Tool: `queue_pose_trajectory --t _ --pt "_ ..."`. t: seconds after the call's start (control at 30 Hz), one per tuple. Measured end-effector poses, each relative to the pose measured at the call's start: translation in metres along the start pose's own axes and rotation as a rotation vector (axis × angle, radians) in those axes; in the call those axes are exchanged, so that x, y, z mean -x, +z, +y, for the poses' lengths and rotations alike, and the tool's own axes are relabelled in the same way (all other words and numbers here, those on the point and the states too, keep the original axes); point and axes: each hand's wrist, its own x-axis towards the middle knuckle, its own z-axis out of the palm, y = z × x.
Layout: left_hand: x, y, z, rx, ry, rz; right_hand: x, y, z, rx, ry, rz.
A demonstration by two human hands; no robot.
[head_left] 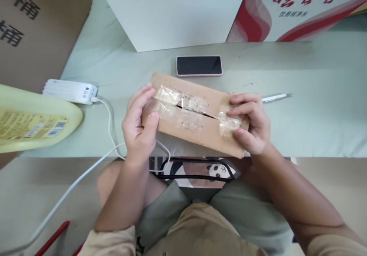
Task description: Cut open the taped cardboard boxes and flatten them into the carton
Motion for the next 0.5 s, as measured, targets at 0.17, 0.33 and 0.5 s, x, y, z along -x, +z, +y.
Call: queue_pose_trajectory --t 0.17,0.33,0.5 --pt "-0.002 0.007 -0.001 -0.001 -0.007 0.033 0.004 -0.004 -0.004 0.04 0.067 -0.019" --pt "-0.004 0.017 -0.003 0.019 0.086 0.11 0.005 0.005 0.005 -0.037 0.041 0.035" --pt "-0.002 0.018 -0.001 0.028 0.057 0.131 0.01 0.018 0.005 -0.075 0.068 0.145"
